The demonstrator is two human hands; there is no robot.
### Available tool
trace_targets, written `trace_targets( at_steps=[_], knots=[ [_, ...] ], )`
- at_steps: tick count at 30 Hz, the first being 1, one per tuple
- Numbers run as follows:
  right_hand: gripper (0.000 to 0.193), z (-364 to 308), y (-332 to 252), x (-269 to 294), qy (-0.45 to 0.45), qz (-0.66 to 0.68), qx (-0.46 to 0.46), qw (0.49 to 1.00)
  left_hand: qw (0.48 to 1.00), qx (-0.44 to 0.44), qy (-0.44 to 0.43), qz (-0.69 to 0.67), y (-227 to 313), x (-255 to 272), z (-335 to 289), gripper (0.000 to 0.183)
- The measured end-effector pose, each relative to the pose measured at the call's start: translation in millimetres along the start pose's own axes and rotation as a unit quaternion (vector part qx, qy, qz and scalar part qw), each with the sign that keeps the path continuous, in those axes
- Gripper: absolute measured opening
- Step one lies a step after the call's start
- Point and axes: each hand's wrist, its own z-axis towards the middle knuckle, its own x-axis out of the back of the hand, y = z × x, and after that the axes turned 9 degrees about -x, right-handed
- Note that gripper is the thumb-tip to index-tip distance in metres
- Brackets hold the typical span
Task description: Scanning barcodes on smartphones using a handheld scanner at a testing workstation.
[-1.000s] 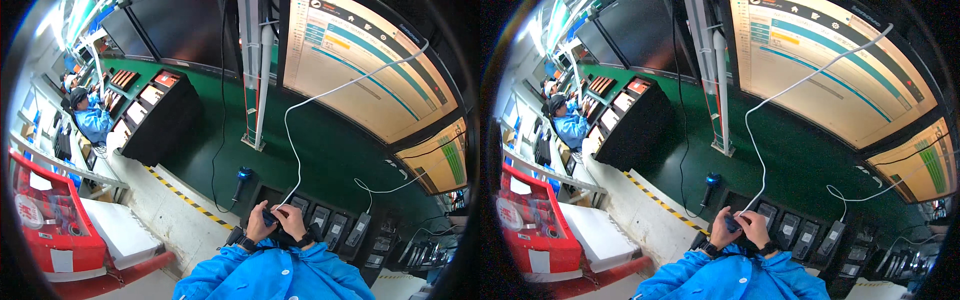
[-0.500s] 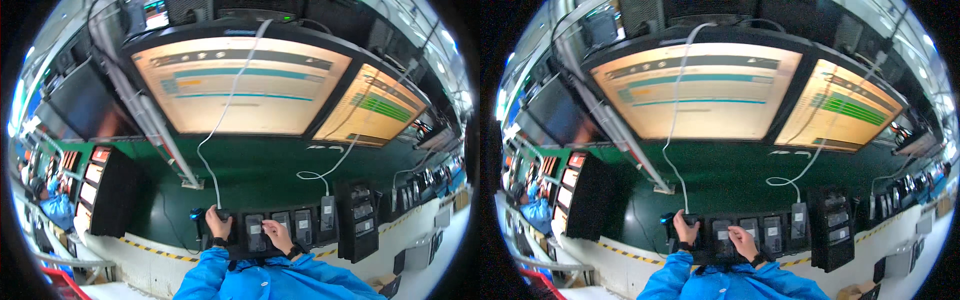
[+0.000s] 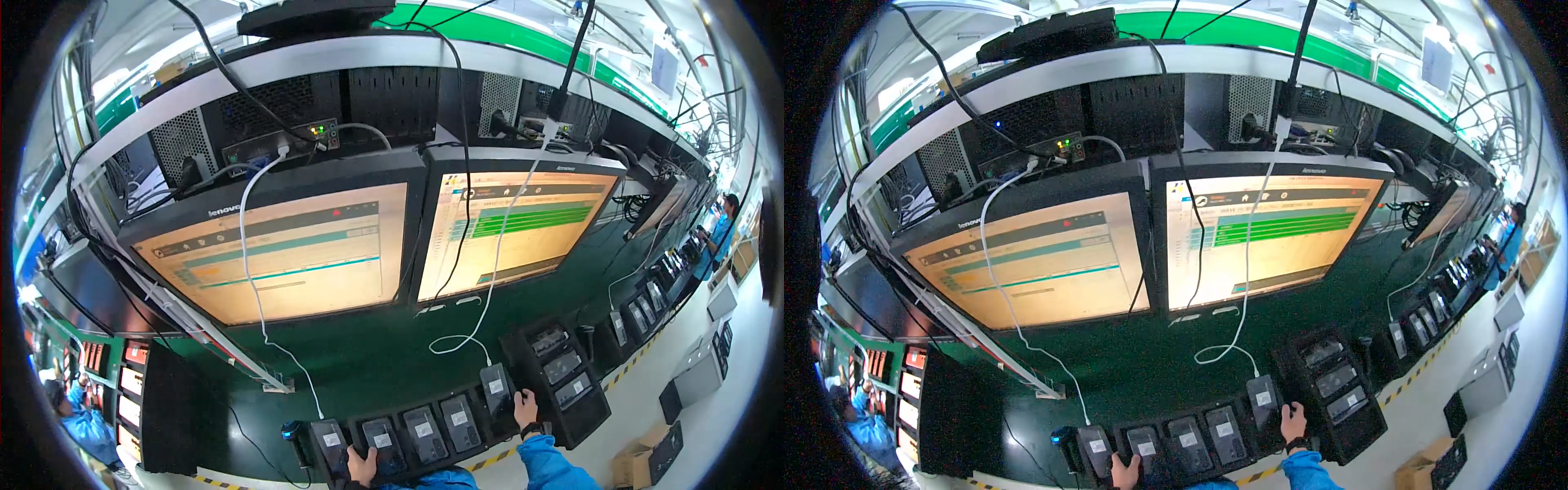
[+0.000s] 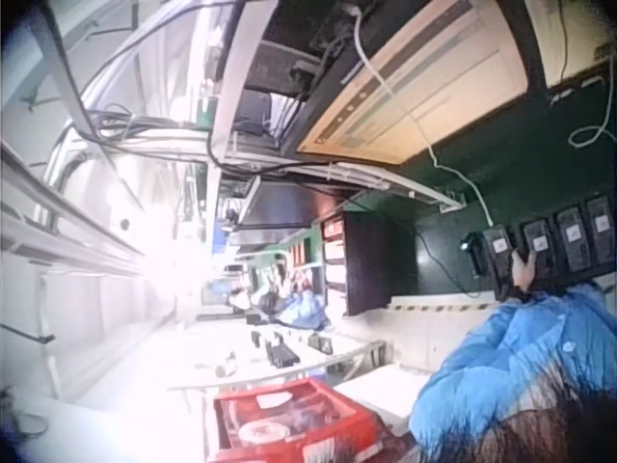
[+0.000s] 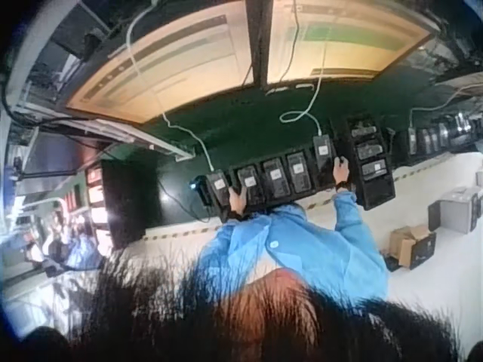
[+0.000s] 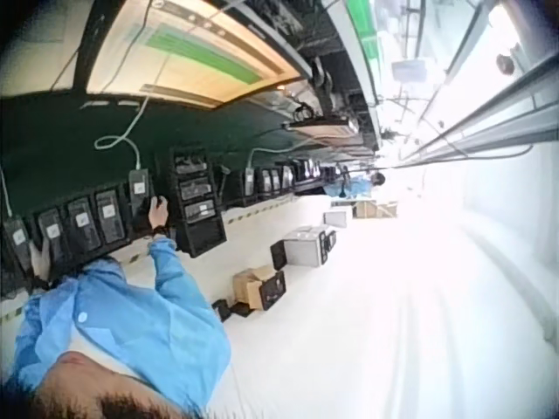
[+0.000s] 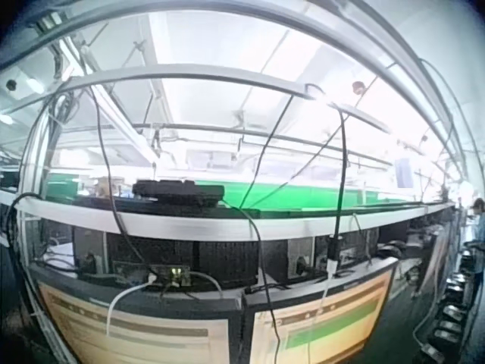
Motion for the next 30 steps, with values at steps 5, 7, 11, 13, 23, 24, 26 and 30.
trace_targets(
  at_steps=[5, 7, 11, 13, 23, 24, 26, 30],
  knots=[
    [0.051, -9, -45, 12, -0.137, -0.075, -0.09, 0.984, 0.995, 0.046, 0.077, 0.045, 30, 20, 6, 0.036],
    [0.05, -15, -38, 7, -0.164, -0.092, -0.063, 0.98, 0.991, 0.003, 0.119, 0.058, 24, 44, 12, 0.043],
    [0.04, -24, -76, -25, -0.127, 0.112, 0.062, 0.984, 0.991, 0.011, 0.117, 0.055, 17, 78, 9, 0.042],
    [0.036, -22, -102, -49, -0.091, 0.043, 0.216, 0.971, 0.993, 0.002, 0.105, 0.06, 5, 77, 9, 0.044],
    [0.02, -29, -143, -97, -0.038, -0.049, 0.295, 0.954, 0.991, 0.034, 0.126, 0.041, 1, 68, -1, 0.04],
    [0.02, -36, -135, -88, -0.131, -0.052, 0.31, 0.94, 0.991, 0.037, 0.125, 0.041, 0, 69, -1, 0.04],
    [0.021, -56, -122, -68, -0.094, -0.034, 0.349, 0.932, 0.991, 0.02, 0.132, 0.029, -2, 68, -1, 0.04],
    [0.022, -64, -71, -22, 0.044, -0.076, 0.247, 0.965, 0.985, -0.057, 0.164, 0.003, -9, 73, -13, 0.037]
  ],
)
